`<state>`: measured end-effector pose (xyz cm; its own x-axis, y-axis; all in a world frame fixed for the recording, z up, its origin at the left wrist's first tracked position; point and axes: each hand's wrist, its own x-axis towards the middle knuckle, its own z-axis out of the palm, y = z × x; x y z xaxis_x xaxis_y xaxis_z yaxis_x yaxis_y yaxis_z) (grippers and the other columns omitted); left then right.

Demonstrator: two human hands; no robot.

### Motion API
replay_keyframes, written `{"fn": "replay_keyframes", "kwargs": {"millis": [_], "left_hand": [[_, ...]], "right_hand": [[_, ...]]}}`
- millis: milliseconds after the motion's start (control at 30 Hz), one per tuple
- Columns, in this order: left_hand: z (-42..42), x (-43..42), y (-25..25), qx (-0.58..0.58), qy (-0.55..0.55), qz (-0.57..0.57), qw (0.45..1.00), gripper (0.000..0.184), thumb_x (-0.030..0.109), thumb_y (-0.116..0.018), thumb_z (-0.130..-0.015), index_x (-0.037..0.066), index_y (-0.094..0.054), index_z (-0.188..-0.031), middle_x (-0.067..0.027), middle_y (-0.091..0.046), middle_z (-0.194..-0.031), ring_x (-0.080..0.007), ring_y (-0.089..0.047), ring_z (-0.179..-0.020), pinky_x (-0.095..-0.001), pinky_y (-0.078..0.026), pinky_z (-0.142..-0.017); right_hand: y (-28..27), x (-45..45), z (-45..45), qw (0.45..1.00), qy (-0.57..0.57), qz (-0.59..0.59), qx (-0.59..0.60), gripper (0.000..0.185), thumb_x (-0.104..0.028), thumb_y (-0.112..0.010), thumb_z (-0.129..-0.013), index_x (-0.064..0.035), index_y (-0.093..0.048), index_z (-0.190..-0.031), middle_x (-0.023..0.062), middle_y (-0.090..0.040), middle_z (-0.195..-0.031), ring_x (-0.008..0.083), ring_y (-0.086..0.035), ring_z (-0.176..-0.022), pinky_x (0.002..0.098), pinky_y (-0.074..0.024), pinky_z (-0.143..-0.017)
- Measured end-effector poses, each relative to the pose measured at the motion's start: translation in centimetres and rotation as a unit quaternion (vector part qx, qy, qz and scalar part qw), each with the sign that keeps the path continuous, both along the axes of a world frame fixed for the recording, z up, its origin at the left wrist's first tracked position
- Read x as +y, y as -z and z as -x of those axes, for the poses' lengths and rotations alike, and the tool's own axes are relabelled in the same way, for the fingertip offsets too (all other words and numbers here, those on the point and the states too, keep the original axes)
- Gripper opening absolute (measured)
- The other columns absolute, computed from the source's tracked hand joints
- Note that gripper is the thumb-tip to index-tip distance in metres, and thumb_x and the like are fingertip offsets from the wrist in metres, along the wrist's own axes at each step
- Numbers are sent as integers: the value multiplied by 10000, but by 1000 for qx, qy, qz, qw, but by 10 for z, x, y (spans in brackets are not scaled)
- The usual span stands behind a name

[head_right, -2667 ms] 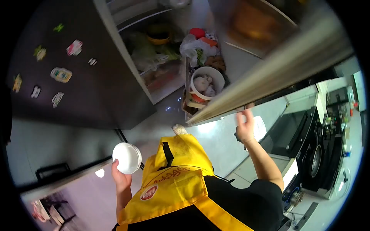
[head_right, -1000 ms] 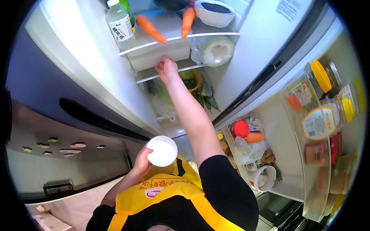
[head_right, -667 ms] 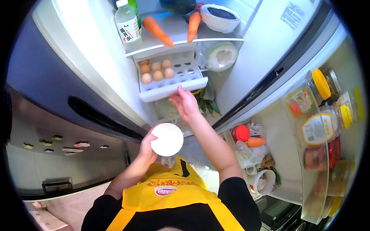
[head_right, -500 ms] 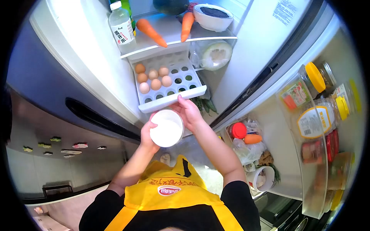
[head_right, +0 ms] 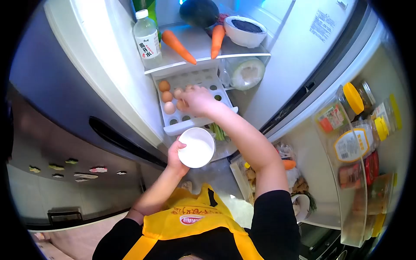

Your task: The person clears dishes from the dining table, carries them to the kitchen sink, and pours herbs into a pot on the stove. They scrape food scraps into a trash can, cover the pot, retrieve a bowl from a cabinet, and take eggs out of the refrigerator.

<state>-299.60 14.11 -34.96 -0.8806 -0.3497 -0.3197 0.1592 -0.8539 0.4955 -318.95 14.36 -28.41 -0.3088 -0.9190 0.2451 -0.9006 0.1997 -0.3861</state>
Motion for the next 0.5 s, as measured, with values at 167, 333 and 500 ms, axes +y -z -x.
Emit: {"fn": "replay_keyframes", "kwargs": {"millis": [167, 333, 500], "left_hand": [[-1, -3, -4, -8, -1, 19, 1000, 568, 185, -483, -724, 29, -422, -1267, -135, -524, -1217, -280, -511, -1147, -395, -403, -1004], [0, -2, 0, -4, -4, 23, 1000, 571, 182, -476, -729, 20, -424, -1274, -133, -522, -1216, -276, -515, -1141, -390, -403, -1002], [0, -1, 0, -8, -2, 39, 999, 591, 184, -470, -728, 16, -412, -1292, -137, -517, -1228, -275, -513, -1145, -391, -401, -1005]], "right_hand": [[-7, -19, -1, 986, -19, -127, 106, 378, -290, -711, -719, -115, -621, -1042, 106, -634, -1002, 307, -519, -1103, 437, -395, -940], [-16, -11, 13, 995, 11, -8, -99, 355, -242, -610, -767, -94, -564, -1086, 105, -619, -916, 298, -602, -965, 441, -495, -812], [-9, 13, 42, 712, 146, 206, -656, 299, -268, -614, -805, -34, -586, -990, 101, -604, -849, 264, -644, -791, 381, -541, -703]]}}
